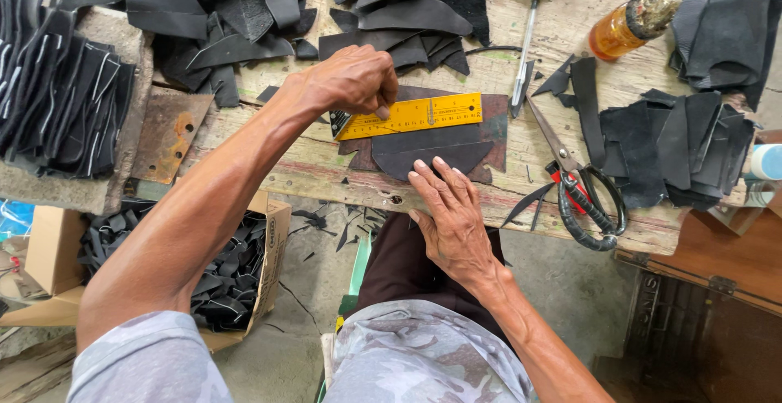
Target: The person arranges leather pieces on a workbench, applies glue to the edges of a curved piece, uses a ruler and a pen to mark the material, and cuts out shapes using shears.
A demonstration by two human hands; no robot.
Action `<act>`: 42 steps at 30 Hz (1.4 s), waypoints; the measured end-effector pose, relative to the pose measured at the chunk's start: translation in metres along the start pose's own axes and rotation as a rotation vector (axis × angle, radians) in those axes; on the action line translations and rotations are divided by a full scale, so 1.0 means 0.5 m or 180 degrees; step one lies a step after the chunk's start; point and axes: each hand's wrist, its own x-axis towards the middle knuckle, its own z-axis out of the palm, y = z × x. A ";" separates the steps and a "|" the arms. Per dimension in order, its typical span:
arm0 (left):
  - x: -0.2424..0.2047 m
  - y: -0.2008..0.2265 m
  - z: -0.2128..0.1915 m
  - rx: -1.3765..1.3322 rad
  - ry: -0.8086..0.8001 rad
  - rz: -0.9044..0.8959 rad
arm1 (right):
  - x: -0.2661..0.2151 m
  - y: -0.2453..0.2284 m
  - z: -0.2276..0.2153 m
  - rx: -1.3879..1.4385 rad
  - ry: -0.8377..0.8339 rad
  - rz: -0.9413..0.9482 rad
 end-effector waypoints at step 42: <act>0.017 0.047 -0.009 0.0555 0.0235 -0.0078 | -0.137 0.009 -0.080 0.0417 0.0952 0.1045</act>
